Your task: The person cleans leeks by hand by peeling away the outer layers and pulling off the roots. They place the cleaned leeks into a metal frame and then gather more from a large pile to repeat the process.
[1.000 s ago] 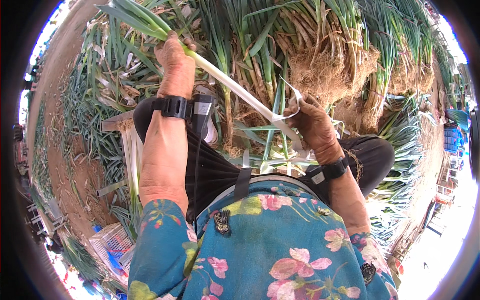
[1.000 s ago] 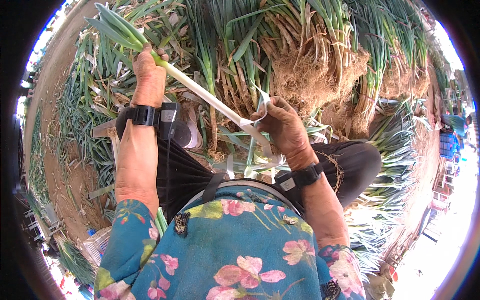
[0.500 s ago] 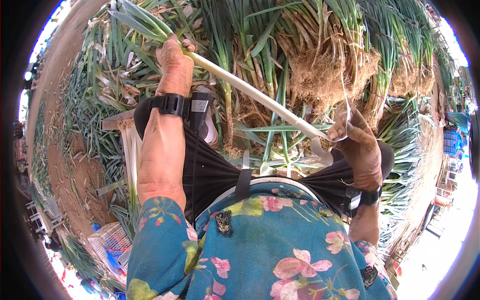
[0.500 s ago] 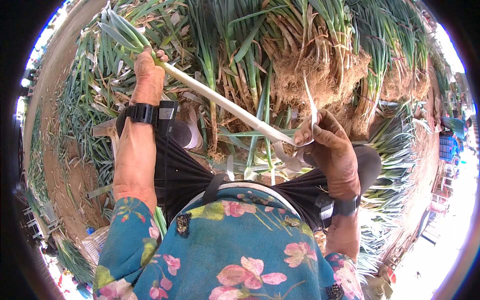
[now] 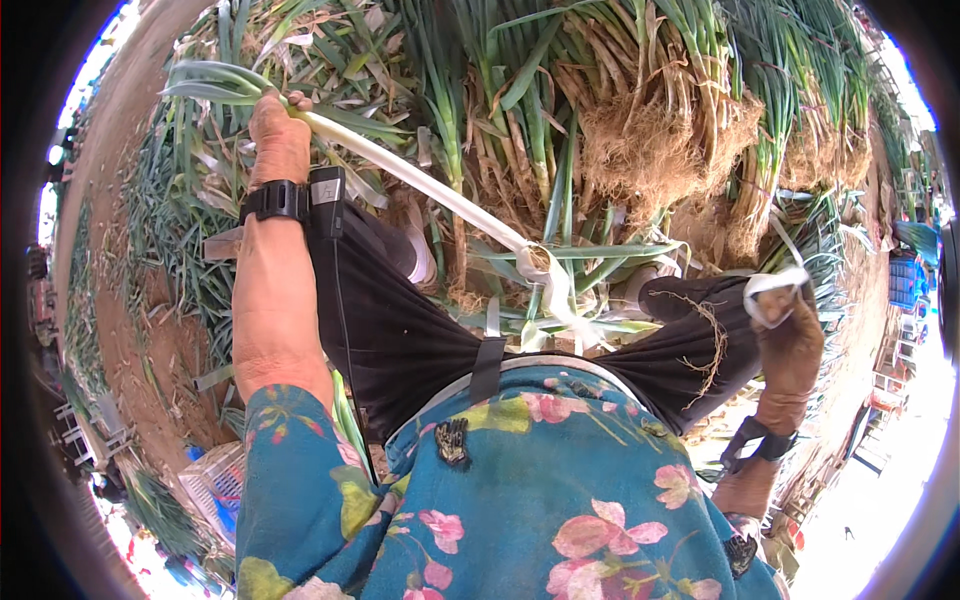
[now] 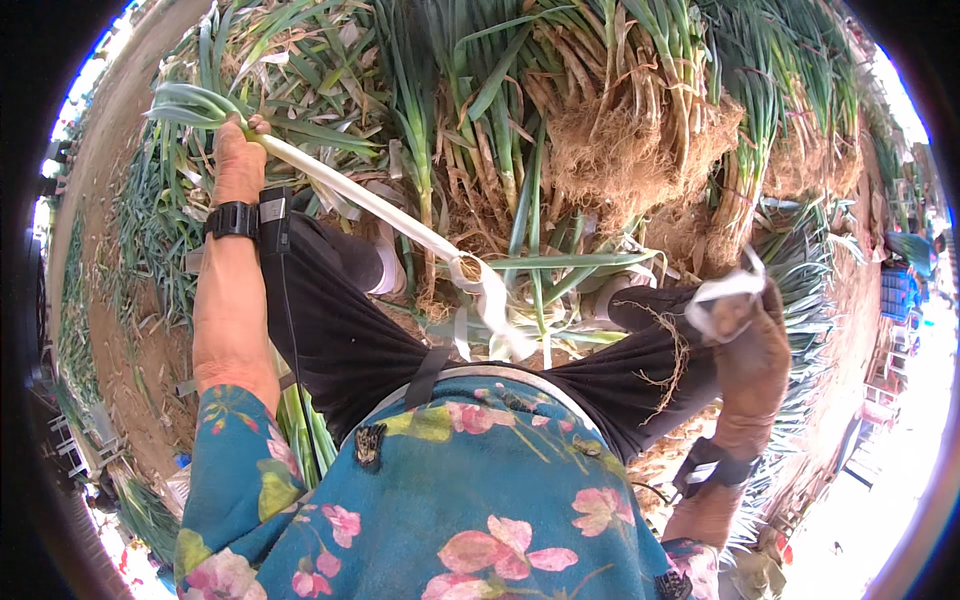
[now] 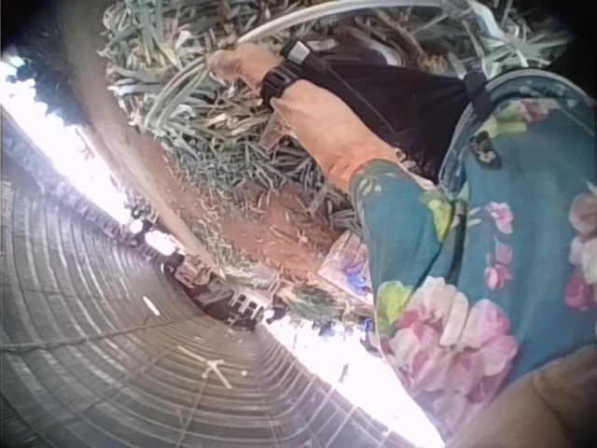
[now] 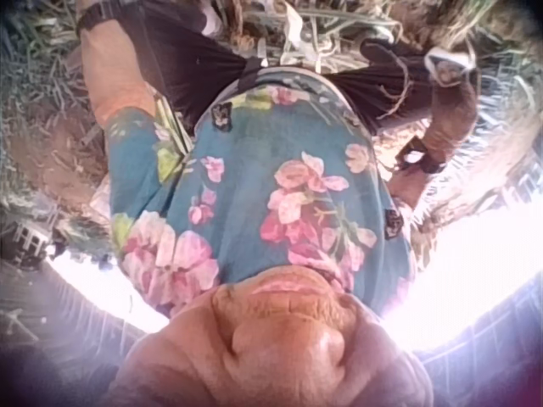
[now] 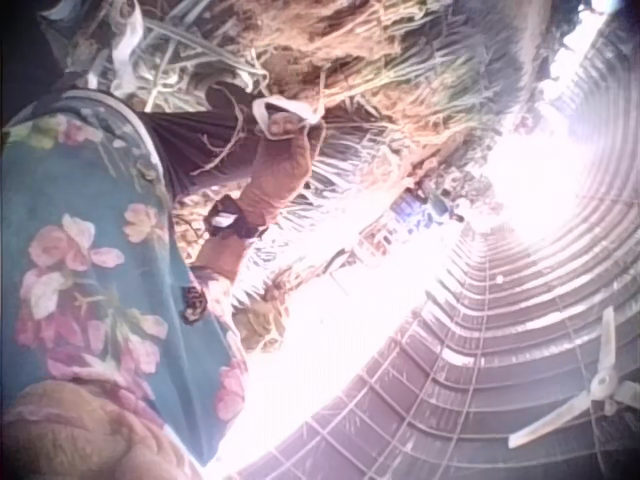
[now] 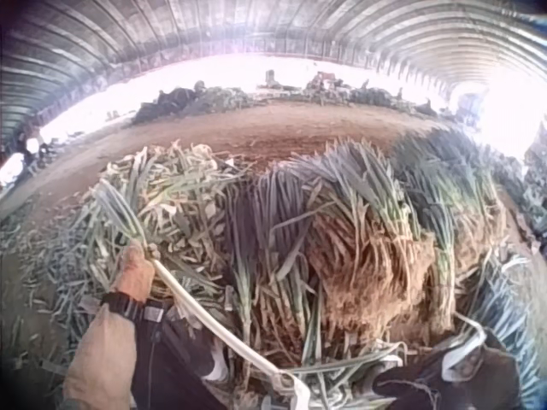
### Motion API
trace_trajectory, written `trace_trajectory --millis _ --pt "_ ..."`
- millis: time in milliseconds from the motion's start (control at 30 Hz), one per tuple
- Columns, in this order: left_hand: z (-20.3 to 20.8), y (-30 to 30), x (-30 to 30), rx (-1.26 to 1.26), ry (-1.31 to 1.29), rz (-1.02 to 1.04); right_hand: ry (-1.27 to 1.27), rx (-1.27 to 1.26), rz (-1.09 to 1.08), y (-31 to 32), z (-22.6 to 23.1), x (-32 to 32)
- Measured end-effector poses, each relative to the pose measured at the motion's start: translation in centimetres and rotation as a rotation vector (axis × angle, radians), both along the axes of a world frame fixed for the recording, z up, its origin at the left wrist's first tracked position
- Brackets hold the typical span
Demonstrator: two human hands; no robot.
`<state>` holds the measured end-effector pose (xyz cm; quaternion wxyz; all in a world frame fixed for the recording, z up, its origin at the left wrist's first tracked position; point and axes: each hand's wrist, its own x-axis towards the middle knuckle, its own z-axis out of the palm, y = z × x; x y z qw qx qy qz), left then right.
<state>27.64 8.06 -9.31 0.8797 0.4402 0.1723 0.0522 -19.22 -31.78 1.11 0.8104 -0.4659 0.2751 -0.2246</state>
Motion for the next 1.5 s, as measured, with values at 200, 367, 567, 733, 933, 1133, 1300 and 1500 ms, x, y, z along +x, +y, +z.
trace_trajectory --millis 200,367,567,733,933,1133,1300,1500 --pt "2.0 -0.7 -0.5 -0.023 -0.019 0.065 0.605 -0.858 0.120 -1.1 -1.6 4.6" --pt "2.9 -3.4 -2.3 -0.084 -0.066 -0.004 0.351 -0.541 0.593 6.2 -2.8 8.9" --pt "3.4 -5.3 -2.4 -0.144 -0.046 -0.022 0.160 0.169 0.795 9.4 -6.9 10.2" --pt "2.8 -6.4 -2.8 -0.168 -0.010 0.007 -0.017 0.548 0.674 9.6 -8.0 9.3" --pt "1.1 -5.0 -1.1 -0.116 0.090 0.039 0.247 -0.105 0.845 11.0 -1.5 7.7" --pt "0.0 -7.2 -1.4 -0.107 0.155 -0.155 0.283 -0.333 0.988 10.0 1.0 6.2" --pt "-0.6 -6.5 -0.5 -0.097 0.126 -0.115 0.297 -0.350 0.921 9.1 2.5 3.6" --pt "2.9 -2.1 3.9 0.159 0.003 0.178 0.043 -0.301 0.178 -0.3 0.5 -2.7"
